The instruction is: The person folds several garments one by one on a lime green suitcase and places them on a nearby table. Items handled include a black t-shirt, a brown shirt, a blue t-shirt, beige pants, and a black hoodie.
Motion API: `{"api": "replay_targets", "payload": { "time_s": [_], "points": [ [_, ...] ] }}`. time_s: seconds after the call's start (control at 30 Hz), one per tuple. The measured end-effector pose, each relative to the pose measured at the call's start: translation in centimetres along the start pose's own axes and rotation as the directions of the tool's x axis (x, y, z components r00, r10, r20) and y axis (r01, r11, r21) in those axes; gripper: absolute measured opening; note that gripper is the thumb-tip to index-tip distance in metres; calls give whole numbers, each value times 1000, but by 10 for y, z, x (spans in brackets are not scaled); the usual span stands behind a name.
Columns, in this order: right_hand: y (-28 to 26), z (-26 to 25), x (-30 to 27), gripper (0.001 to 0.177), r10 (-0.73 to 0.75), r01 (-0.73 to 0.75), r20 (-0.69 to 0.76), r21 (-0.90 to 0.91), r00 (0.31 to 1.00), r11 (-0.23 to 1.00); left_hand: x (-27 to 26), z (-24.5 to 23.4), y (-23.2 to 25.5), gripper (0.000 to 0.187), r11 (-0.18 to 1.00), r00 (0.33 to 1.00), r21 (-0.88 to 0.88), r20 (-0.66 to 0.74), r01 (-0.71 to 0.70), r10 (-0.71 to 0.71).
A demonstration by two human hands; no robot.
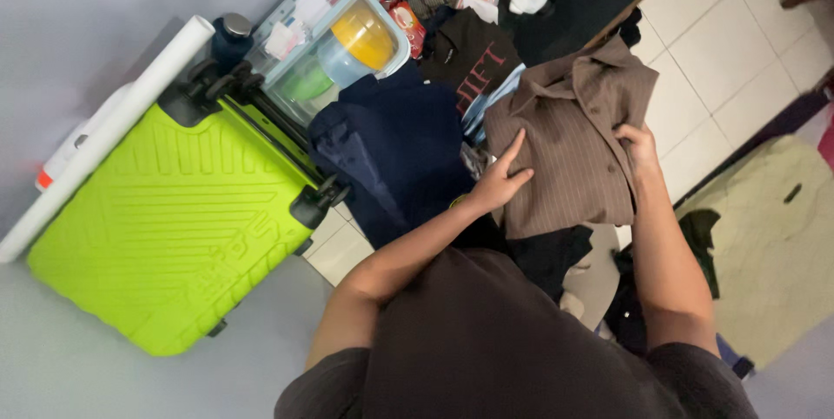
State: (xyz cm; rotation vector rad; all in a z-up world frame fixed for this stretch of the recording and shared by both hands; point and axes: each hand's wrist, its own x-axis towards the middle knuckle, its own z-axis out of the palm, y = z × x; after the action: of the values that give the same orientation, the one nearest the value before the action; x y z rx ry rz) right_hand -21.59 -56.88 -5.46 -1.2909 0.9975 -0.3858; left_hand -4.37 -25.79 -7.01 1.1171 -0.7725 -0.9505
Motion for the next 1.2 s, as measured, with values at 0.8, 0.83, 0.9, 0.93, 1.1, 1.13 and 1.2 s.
{"api": "replay_targets", "payload": {
  "time_s": [0.8,0.83,0.9,0.93,1.1,1.13,1.2],
  "points": [
    [139,89,309,58,130,174,249,-890,960,422,166,-42,-244,93,409,360,16,-505,912,-784],
    [146,81,305,53,142,149,228,-893,963,425,165,-35,-241,91,382,348,51,-538,923,-768],
    [153,66,294,57,-26,239,258,-846,966,477,170,-24,-231,87,332,343,135,-603,934,-720],
    [156,58,288,59,-118,285,262,-820,958,497,175,-18,-225,89,358,411,222,-652,907,-637],
    [195,15,245,46,-449,348,57,-720,892,601,210,-7,-194,100,436,700,555,-631,709,-334],
    [210,9,242,44,-114,36,-104,-562,988,827,223,-12,-193,106,353,753,665,-589,658,-294],
    [243,-8,254,38,322,-338,-106,-222,941,915,247,-22,-193,119,153,836,829,-500,538,-227]
  ]
}}
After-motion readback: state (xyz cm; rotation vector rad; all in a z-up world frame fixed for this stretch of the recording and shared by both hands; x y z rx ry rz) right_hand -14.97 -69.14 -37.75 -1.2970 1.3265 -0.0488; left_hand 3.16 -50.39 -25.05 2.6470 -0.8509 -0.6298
